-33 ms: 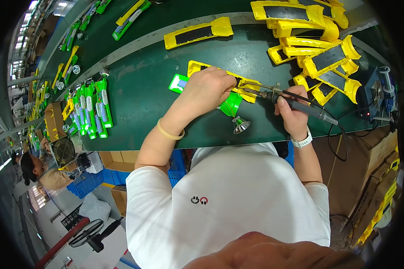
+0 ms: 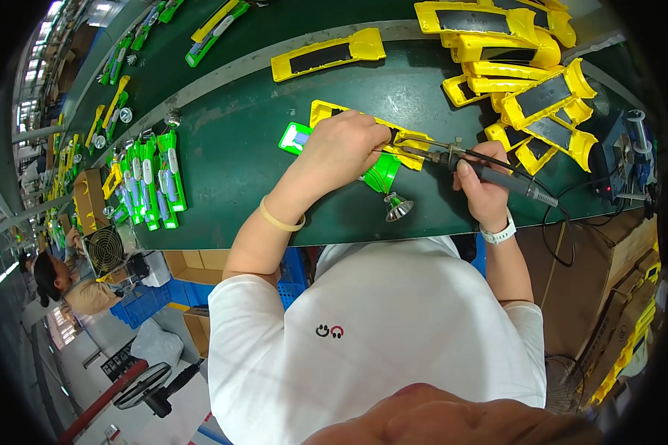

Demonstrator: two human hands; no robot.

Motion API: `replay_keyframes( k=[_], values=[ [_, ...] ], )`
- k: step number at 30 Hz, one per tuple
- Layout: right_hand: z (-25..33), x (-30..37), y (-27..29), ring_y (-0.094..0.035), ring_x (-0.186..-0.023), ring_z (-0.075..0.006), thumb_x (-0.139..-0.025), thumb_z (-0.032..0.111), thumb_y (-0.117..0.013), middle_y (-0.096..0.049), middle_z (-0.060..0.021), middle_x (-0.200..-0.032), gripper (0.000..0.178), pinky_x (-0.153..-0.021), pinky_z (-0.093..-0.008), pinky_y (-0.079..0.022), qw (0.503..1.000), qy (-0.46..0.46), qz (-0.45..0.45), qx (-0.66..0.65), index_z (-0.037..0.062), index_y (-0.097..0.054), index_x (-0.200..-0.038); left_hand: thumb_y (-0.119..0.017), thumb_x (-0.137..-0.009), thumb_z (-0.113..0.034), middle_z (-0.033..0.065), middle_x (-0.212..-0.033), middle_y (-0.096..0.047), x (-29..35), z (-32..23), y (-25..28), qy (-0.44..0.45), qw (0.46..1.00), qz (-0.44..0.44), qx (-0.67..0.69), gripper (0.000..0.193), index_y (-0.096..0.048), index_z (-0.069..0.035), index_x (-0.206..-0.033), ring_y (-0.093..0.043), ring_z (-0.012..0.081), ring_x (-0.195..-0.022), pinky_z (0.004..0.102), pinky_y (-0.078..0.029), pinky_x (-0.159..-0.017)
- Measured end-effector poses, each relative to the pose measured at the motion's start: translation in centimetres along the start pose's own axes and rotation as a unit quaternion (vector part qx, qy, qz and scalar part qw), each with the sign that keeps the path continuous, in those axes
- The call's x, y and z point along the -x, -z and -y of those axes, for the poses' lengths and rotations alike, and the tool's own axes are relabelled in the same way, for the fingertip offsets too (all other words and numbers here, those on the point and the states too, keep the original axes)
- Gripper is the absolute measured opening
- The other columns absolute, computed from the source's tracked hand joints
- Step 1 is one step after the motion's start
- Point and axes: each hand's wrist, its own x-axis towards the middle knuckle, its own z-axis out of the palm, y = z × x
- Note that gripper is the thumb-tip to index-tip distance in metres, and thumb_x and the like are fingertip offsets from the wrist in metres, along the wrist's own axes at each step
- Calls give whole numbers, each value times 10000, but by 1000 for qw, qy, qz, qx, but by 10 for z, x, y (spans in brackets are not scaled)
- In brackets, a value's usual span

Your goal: Soldering internal wiring and assembling components for solar-powered handheld flashlights on a production line.

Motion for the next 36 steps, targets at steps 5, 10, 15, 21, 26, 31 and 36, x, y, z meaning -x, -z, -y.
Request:
replay_keyframes(
  k=[5, 10, 15, 21, 26, 31, 36],
  values=[
    [-13, -4, 4, -495, -533, -85, -834, 97, -607, -526, -44, -676, 209, -488, -212, -406, 990, 53, 28, 127, 44, -417, -902, -651, -668, -67, 69, -714, -573, -2, 0, -2, 6, 1000, 0, -15, 104, -595, -71, -757, -573, 256, -720, 363, -481, -622],
    [-5, 3, 4, -459, -575, -78, -807, 95, -633, -509, -27, -731, 206, -522, -212, -390, 998, 30, -20, 56, 31, -463, -903, -638, -679, -67, 75, -708, -573, -3, 0, -1, 11, 1000, -7, -12, 77, -598, -65, -745, -573, 257, -712, 365, -482, -615],
    [10, 4, 4, -536, -527, -134, -889, 132, -547, -583, -134, -785, 226, -495, -219, -437, 993, 29, -43, -105, 48, -381, -1016, -618, -708, -72, 94, -728, -582, -1, -1, -2, 15, 1000, -14, -3, 61, -596, -59, -763, -576, 273, -727, 367, -472, -641],
    [11, -18, -33, -616, -945, -249, -907, 64, -503, -521, -141, -992, 231, -776, -330, -541, 992, 4, -31, -122, 18, -338, -1061, -620, -696, -69, 98, -723, -580, -1, 0, -3, 9, 1000, -11, -2, 68, -593, -54, -757, -575, 277, -726, 367, -471, -647],
    [9, -16, -29, -625, -923, -256, -910, 66, -497, -523, -138, -981, 227, -761, -320, -548, 989, -5, -15, -148, 21, -338, -1066, -624, -678, -57, 101, -715, -575, 2, -8, -8, 5, 1000, -7, -1, 79, -585, -50, -746, -573, 281, -724, 371, -469, -648],
    [9, -7, -22, -636, -901, -264, -913, 64, -489, -526, -143, -982, 232, -743, -320, -550, 989, -14, -30, -144, 23, -331, -1078, -621, -683, -54, 98, -703, -568, 2, -21, -12, 3, 1000, -9, 2, 69, -566, -48, -724, -564, 280, -703, 370, -465, -635],
    [8, -7, -23, -634, -900, -270, -912, 68, -495, -513, -130, -966, 221, -742, -318, -551, 988, -5, -29, -153, 15, -342, -1062, -623, -680, -39, 95, -699, -566, 2, -24, -12, 18, 1000, -10, -17, 79, -553, -45, -716, -563, 274, -695, 366, -460, -620]
  ],
)
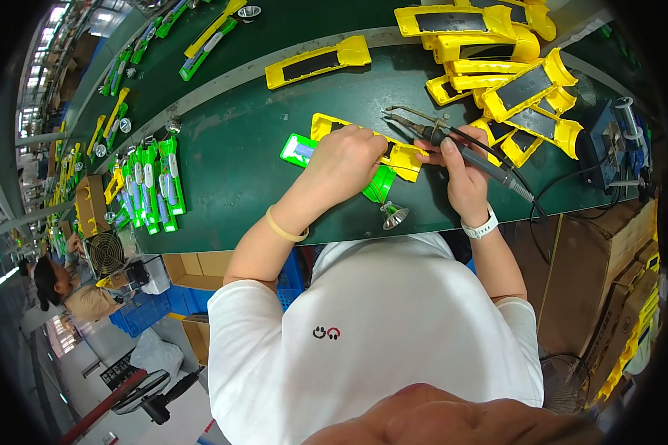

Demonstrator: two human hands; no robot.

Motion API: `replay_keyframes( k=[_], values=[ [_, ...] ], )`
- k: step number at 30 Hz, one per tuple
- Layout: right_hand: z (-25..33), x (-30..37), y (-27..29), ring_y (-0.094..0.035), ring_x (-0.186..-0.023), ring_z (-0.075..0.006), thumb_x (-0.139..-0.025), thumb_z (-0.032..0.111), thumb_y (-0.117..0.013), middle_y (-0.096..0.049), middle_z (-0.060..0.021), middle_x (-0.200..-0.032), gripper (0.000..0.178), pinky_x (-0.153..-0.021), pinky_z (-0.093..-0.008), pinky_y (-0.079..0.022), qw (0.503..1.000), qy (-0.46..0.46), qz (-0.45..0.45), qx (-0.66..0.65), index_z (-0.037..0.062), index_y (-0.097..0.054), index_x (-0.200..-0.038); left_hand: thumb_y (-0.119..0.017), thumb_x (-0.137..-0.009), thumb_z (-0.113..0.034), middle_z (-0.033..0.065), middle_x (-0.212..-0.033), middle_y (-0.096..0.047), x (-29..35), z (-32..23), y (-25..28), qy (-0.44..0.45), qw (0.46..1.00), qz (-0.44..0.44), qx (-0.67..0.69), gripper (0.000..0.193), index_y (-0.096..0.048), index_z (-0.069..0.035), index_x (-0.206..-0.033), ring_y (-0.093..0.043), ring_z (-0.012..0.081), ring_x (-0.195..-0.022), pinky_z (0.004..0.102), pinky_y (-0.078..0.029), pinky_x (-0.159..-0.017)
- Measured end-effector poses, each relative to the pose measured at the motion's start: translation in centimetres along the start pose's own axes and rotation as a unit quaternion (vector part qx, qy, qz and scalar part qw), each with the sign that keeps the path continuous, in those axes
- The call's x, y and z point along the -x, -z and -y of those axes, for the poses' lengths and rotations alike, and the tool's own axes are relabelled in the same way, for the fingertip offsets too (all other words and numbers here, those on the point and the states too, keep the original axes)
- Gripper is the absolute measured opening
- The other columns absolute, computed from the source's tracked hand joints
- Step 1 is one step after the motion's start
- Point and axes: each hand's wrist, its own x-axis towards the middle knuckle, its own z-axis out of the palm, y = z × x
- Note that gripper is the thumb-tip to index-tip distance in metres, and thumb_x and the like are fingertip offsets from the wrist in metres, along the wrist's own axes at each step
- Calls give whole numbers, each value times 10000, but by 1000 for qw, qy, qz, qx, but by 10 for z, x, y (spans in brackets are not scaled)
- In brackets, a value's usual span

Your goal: Soldering internal wiring and assembling components for solar-powered handheld flashlights on a production line.

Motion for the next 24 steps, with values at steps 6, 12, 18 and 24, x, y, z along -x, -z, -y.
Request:
replay_keyframes(
  k=[6, 12, 18, 24],
  values=[
    [1, 0, 0, -632, -901, -267, -910, 71, -499, -511, -125, -957, 216, -737, -313, -553, 1000, -1, -3, -4, 16, -347, -1053, -665, -716, -94, 84, -709, -591, 3, -6, 3, -5, 997, -74, -10, 101, -600, -58, -783, -569, 267, -673, 355, -464, -604],
    [3, 0, -2, -631, -871, -213, -897, 76, -529, -522, -111, -944, 233, -714, -278, -535, 1000, -8, -16, 8, 12, -361, -1046, -703, -758, -80, 72, -797, -632, 32, -7, 50, 311, 817, 24, 486, 205, -555, -27, -889, -608, 141, -608, 249, -461, -503],
    [6, 5, -9, -512, -593, -98, -868, 134, -583, -544, -78, -783, 242, -507, -196, -386, 994, 33, -49, 87, 49, -405, -1009, -592, -817, 29, 151, -873, -646, 49, 10, 36, 254, 654, -160, 695, 119, -548, 26, -927, -648, 187, -686, 275, -539, -586],
    [-2, 0, -42, -469, -491, -76, -880, 118, -561, -508, -37, -676, 211, -412, -186, -327, 997, 7, -28, 77, 62, -393, -996, -661, -758, -48, 78, -745, -645, 41, 36, 32, 222, 916, -185, 277, 60, -628, -33, -805, -635, 175, -639, 280, -497, -571]
  ],
)
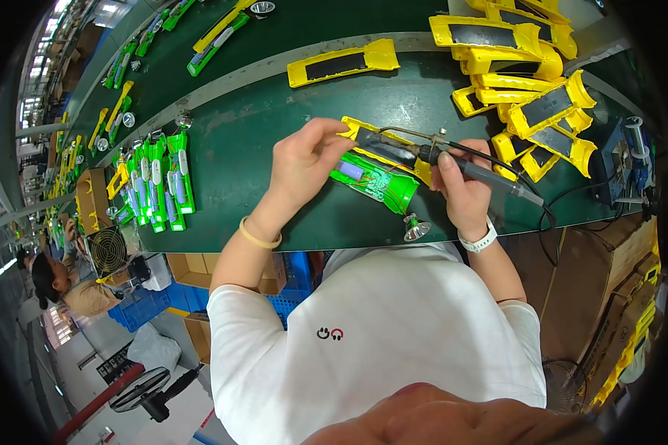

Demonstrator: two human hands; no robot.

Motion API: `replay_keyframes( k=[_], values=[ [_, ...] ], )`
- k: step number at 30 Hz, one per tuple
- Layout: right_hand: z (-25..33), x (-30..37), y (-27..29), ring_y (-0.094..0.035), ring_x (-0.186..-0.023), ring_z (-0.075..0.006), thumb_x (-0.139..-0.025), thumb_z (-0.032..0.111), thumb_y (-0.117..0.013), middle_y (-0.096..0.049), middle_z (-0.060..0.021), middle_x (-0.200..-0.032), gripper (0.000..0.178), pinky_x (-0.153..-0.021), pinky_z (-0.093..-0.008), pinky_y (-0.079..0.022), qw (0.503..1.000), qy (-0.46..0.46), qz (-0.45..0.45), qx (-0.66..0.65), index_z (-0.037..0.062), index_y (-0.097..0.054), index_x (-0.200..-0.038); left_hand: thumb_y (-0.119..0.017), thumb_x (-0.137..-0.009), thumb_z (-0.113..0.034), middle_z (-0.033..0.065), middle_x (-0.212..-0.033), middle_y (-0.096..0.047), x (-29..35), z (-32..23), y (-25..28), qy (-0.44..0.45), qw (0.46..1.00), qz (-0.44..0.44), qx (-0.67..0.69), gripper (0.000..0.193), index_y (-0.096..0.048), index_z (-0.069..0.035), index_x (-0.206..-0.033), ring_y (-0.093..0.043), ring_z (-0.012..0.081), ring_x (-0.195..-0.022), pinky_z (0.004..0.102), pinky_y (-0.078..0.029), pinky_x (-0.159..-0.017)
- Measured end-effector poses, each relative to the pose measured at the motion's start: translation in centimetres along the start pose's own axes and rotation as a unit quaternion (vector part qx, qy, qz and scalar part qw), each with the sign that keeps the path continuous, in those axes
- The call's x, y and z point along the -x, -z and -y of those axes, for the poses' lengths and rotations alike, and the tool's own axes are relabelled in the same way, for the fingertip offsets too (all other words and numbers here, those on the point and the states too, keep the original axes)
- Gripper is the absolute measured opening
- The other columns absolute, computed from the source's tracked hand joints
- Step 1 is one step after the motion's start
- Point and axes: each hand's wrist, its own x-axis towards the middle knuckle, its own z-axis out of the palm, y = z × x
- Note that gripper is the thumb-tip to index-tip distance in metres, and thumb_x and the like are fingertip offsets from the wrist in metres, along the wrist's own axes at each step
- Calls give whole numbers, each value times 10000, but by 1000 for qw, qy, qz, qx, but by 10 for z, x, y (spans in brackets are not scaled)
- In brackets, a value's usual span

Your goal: Soldering internal wiring and assembling components for solar-powered handheld flashlights on a production line.

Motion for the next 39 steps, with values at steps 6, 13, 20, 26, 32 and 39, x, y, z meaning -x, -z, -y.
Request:
replay_keyframes(
  k=[6, 13, 20, 26, 32, 39],
  values=[
    [-15, 1, -6, -497, -545, -83, -871, 87, -569, -512, -36, -697, 215, -459, -190, -372, 999, -43, 5, 1, 62, -385, -981, -668, -708, -88, 82, -711, -547, -26, 10, 7, -149, 952, 128, -235, 73, -652, -54, -771, -568, 250, -708, 335, -472, -632],
    [-18, 1, -2, -522, -592, -86, -858, 58, -573, -524, -44, -746, 223, -539, -202, -435, 994, -46, 56, 77, 39, -377, -962, -659, -694, -60, 89, -765, -448, -37, 7, 9, -121, 933, 220, -257, 81, -656, -49, -773, -522, 233, -724, 318, -453, -645],
    [-26, 1, 4, -528, -602, -83, -841, 45, -594, -529, -40, -754, 236, -539, -205, -440, 989, -30, 84, 120, 36, -386, -953, -650, -704, -63, 94, -778, -460, -41, 4, 9, -116, 921, 252, -275, 59, -640, -47, -759, -527, 239, -726, 324, -451, -644],
    [-15, 0, -11, -495, -584, -45, -839, 82, -626, -504, -11, -727, 232, -496, -182, -404, 996, -51, 51, 54, 22, -424, -938, -647, -703, -65, 102, -788, -470, -41, 3, 8, -109, 911, 260, -300, 69, -641, -50, -770, -537, 249, -735, 329, -456, -655],
    [-4, 12, 9, -548, -606, -84, -851, 44, -593, -514, -45, -801, 234, -515, -194, -443, 999, -46, 15, -23, 29, -399, -981, -637, -709, -69, 107, -792, -472, -45, -2, 5, -114, 903, 270, -313, 71, -644, -52, -777, -541, 258, -742, 339, -460, -668],
    [16, 32, 60, -593, -717, -197, -818, 54, -607, -540, -121, -876, 276, -654, -305, -482, 983, 177, -40, 22, 19, -403, -1000, -644, -711, -73, 129, -785, -456, -45, -6, 8, -133, 892, 270, -337, 58, -620, -46, -756, -528, 287, -742, 359, -452, -659]
  ],
)
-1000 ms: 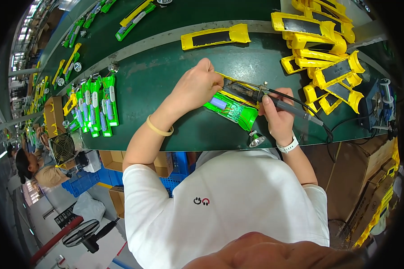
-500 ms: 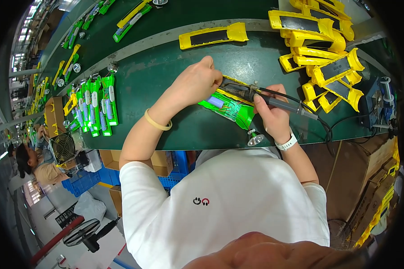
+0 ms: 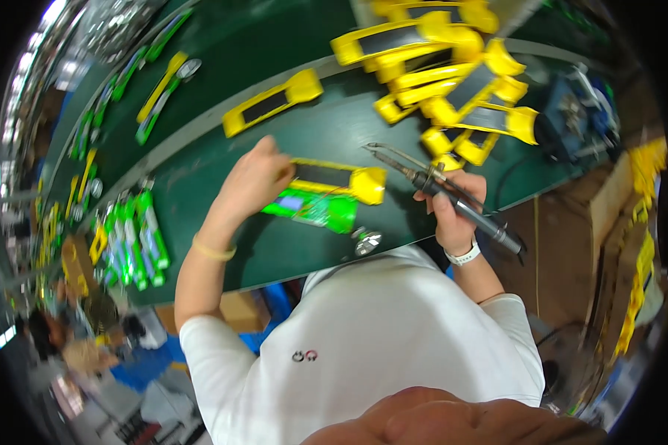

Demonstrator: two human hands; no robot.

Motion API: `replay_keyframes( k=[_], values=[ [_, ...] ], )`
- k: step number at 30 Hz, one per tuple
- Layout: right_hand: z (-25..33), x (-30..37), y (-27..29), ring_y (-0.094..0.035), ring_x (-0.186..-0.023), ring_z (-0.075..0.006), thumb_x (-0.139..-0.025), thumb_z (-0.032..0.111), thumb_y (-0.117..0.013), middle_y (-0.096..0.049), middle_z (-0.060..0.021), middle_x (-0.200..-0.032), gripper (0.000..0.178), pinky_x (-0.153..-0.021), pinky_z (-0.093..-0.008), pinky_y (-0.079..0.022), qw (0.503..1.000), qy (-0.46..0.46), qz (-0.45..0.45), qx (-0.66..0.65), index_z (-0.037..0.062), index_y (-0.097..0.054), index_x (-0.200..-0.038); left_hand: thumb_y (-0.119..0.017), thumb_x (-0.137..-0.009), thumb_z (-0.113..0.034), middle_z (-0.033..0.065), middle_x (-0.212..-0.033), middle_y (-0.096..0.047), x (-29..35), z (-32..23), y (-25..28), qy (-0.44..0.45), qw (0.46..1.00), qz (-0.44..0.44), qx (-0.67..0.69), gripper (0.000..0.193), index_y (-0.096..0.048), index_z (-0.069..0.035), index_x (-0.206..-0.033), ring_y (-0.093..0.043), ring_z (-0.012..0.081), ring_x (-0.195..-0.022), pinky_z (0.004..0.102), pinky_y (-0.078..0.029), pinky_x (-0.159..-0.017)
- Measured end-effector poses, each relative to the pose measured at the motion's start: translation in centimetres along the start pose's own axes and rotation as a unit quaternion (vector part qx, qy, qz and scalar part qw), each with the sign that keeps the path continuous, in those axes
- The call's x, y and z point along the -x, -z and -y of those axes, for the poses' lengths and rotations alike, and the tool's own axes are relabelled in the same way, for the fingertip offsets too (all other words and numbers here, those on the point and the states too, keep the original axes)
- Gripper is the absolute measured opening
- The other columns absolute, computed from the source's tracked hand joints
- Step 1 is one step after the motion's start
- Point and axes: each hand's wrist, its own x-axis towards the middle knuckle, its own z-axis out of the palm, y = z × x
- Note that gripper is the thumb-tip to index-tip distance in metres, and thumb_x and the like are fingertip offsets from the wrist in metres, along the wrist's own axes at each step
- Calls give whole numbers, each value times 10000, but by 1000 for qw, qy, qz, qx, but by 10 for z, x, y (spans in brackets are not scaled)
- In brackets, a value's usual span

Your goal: Soldering internal wiring and assembling components for solar-powered handheld flashlights on a production line.

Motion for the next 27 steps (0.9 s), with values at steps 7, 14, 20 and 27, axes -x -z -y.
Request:
replay_keyframes(
  k=[7, 14, 20, 27],
  values=[
    [34, -47, 100, -569, -995, -392, -932, 325, -459, -505, -157, -1132, 332, -555, -366, -543, 961, 191, -184, 83, 126, -364, -1181, -634, -688, -43, 137, -771, -475, -2, -7, 5, 15, 999, 15, 43, 51, -617, -34, -735, -533, 298, -728, 357, -462, -670],
    [46, -165, 157, -601, -1013, -263, -970, 305, -371, -559, -177, -1136, 322, -644, -283, -534, 991, 77, 0, 109, 86, -323, -1202, -644, -686, -53, 131, -776, -475, -4, -16, 8, 35, 999, 36, 17, 56, -623, -43, -736, -535, 289, -730, 355, -462, -675],
    [13, -188, 155, -634, -802, -208, -951, 387, -402, -601, -116, -932, 378, -648, -298, -535, 995, -39, 2, 87, 69, -411, -1157, -639, -713, -98, 135, -798, -468, -1, -12, 9, 28, 999, 41, 0, 69, -631, -56, -768, -543, 299, -774, 372, -461, -696],
    [39, -78, 135, -570, -940, -326, -867, 587, -404, -549, -161, -1097, 495, -712, -433, -501, 990, 112, -29, -86, 228, -425, -1208, -676, -724, -205, 89, -1045, -579, -13, 5, 2, -122, 980, -151, -46, 242, -658, -72, -926, -539, 268, -989, 355, -456, -833]
  ],
)
